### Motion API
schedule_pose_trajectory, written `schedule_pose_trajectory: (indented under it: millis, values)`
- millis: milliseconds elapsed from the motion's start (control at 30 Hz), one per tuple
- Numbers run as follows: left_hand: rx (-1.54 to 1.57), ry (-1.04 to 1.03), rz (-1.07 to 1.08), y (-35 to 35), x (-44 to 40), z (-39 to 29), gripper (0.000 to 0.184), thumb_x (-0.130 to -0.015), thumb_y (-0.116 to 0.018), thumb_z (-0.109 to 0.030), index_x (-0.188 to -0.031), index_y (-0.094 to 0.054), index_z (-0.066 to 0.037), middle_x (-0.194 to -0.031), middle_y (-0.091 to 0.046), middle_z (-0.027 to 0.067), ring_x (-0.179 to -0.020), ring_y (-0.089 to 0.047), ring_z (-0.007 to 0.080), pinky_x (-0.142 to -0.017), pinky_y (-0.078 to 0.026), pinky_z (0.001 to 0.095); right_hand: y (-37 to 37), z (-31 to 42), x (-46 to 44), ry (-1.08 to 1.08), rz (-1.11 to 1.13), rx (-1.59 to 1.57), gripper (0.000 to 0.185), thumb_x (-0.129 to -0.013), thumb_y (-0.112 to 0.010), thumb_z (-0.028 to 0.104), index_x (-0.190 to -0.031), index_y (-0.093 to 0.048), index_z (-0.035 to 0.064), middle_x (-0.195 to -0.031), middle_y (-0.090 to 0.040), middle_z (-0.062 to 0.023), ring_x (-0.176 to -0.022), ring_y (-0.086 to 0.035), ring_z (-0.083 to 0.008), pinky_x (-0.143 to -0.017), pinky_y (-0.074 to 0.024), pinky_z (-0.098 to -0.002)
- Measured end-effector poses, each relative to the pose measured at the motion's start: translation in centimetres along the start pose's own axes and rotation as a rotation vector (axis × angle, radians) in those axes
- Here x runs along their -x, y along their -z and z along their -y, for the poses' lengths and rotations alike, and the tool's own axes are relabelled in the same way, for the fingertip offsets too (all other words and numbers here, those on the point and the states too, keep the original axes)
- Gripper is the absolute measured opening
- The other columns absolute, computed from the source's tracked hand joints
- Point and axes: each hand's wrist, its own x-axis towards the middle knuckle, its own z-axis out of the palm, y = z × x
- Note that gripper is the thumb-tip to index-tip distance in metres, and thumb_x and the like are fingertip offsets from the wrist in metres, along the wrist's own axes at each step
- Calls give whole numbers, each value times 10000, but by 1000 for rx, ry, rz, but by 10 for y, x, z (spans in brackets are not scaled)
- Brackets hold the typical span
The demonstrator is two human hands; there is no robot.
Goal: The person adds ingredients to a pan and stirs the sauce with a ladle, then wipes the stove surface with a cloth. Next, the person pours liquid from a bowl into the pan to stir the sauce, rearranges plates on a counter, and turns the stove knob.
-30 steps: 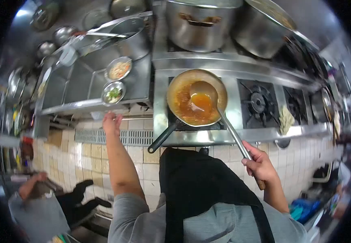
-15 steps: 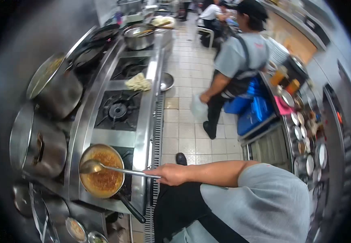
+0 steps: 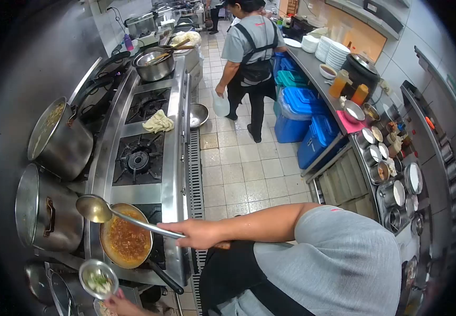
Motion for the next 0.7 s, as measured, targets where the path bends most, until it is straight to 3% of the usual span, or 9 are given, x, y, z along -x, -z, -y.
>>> schedule_pose_trajectory:
  millis: [100, 133, 300, 367, 433, 500, 567, 633, 700]
  values:
    - [-325, -121, 255, -76, 11, -13, 197, -927, -581, -144, -1010, -511, 22, -1082, -508, 127, -898, -573, 226, -634, -608, 327, -8, 6, -15, -256, 235, -179, 675, -920, -554, 109, -1509, -225, 135, -883, -615, -142, -709, -604, -212, -704, -522, -348]
    - [-399, -274, 278, -97, 23, -20, 177, -916, -587, -127, -971, -510, 22, -1037, -497, 143, -854, -556, 232, -603, -597, 316, -4, 17, -14, -341, 274, -328, 668, -925, -557, 125, -1508, -232, 138, -749, -531, -62, -541, -494, -130, -536, -493, -300]
    - [-403, -207, 156, -100, 1, -24, 270, -884, -619, -123, -1084, -548, 43, -1127, -511, 164, -942, -572, 267, -674, -585, 362, 13, 19, -6, -451, 168, -288, 647, -939, -544, 141, -1510, -239, 172, -722, -516, -42, -507, -488, -99, -461, -465, -267]
    - [-823, -546, 99, -103, -2, -20, 237, -844, -606, -116, -1047, -594, 7, -1027, -576, 163, -978, -561, 312, -838, -492, 423, 18, 29, -5, -480, 131, -240, 637, -941, -540, 122, -1506, -250, 165, -722, -515, -22, -501, -478, -90, -443, -453, -257]
    - [-804, -744, 317, -128, 20, -35, 112, -821, -620, -90, -879, -573, -7, -956, -573, 183, -945, -546, 378, -830, -453, 452, 16, 26, -7, -492, 153, -440, 622, -936, -556, 117, -1493, -283, 154, -675, -512, -25, -465, -473, -87, -409, -440, -264]
    - [-722, -543, 306, -136, 35, -53, 160, -797, -680, -93, -851, -550, -14, -980, -555, 176, -932, -546, 388, -836, -448, 443, 21, 33, -11, -494, 176, -416, 608, -932, -567, 115, -1483, -311, 144, -681, -486, 2, -455, -435, -61, -395, -420, -250]
    - [-724, -555, 201, -123, 30, -50, 180, -807, -682, -66, -834, -518, 3, -994, -558, 153, -920, -580, 344, -742, -512, 415, 23, 27, -14, -514, 194, -309, 604, -925, -572, 113, -1476, -324, 130, -750, -551, -45, -531, -520, -115, -484, -472, -276]
    - [-386, -222, 113, -111, 30, -52, 197, -835, -668, -54, -820, -487, 19, -1009, -566, 122, -849, -629, 278, -610, -558, 347, 20, 22, -19, -533, 188, -200, 601, -918, -578, 112, -1468, -337, 115, -818, -616, -91, -608, -606, -169, -572, -524, -301]
    - [-358, -112, 95, -84, 29, -43, 190, -869, -644, -45, -839, -465, 13, -977, -575, 111, -773, -644, 216, -518, -563, 302, 14, 16, -24, -360, 125, 253, 605, -902, -588, 114, -1455, -346, 80, -1096, -647, -218, -964, -656, -320, -862, -509, -356]
